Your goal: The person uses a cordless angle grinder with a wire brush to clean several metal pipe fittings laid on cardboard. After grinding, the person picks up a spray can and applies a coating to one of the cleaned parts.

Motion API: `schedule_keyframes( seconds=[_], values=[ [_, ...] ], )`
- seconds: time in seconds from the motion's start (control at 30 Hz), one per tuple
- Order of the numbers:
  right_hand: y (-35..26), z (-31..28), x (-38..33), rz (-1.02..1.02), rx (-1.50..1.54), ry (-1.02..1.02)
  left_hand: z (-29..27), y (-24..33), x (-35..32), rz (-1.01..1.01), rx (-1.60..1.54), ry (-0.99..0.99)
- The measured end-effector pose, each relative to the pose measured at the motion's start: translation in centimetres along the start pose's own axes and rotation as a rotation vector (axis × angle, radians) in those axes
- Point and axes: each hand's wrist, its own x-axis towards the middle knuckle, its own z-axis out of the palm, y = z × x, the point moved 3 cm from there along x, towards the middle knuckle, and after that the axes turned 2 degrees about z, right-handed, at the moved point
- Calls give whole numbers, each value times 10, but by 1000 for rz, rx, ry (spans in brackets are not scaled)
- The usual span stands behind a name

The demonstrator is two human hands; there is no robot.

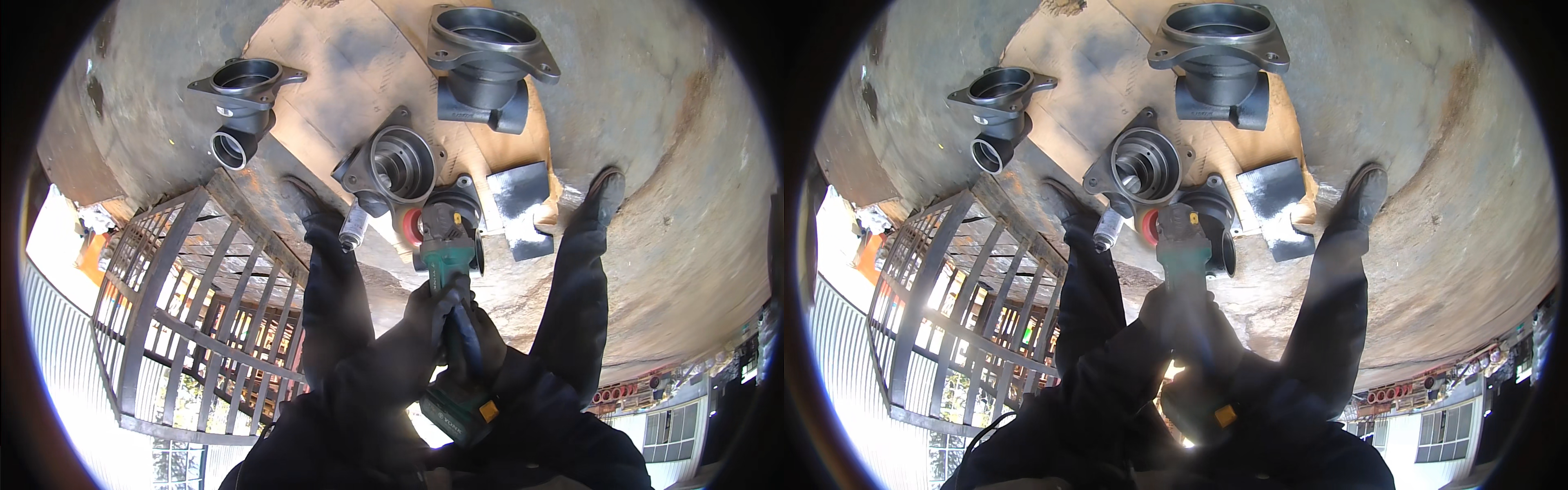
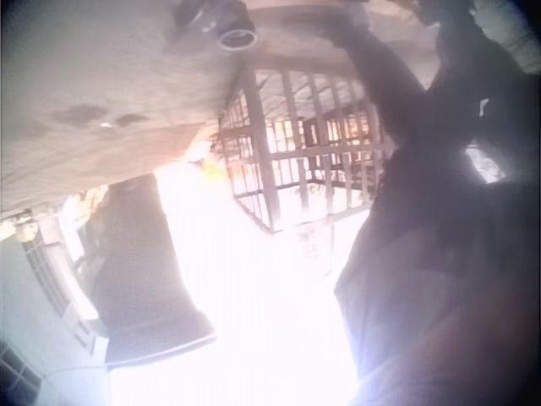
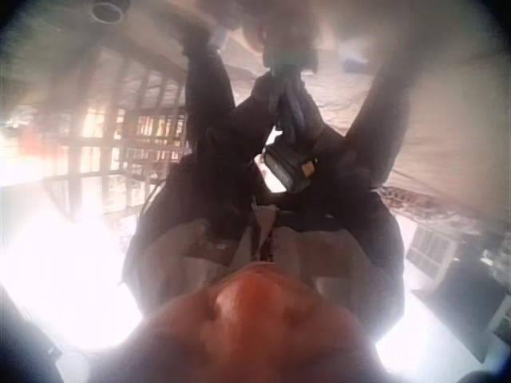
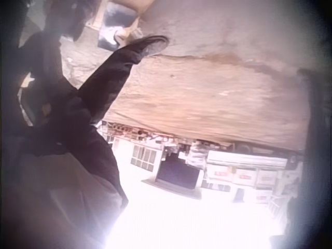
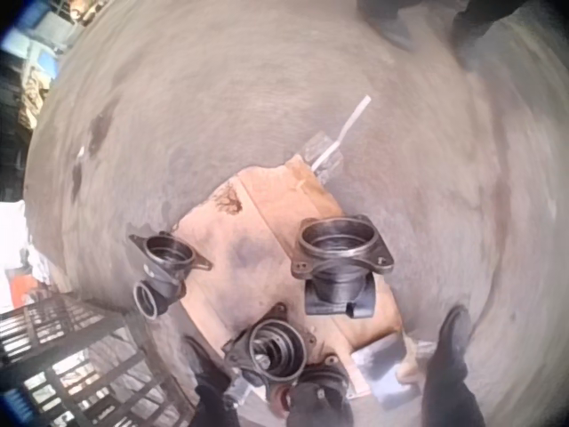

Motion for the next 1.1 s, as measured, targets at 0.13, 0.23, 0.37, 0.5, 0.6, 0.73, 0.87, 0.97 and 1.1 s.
schedule_keyframes(
  seconds=[0.13,0.23,0.37,0.5,0.6,0.73,0.87,0.97,1.1],
  values=[
    [1,15,8,30,139,-237,-9,-7,8,46,-31,47],
    [2,20,5,27,83,-194,-9,-15,0,19,11,33],
    [-13,57,-9,-161,-276,-67,-1,7,-30,185,-215,-39],
    [-46,118,0,-219,-883,-92,-3,50,-32,190,-399,-69],
    [-64,142,10,-262,-919,-38,-24,76,-26,401,54,-39],
    [-56,133,37,-78,-588,-113,-46,82,-8,797,800,221],
    [-36,112,59,-111,-817,-193,-54,91,-11,1090,1046,160],
    [-28,98,50,98,-644,-138,-51,97,-15,794,719,108],
    [-46,96,36,-94,-755,-69,-9,94,-20,643,281,-116]
  ],
)
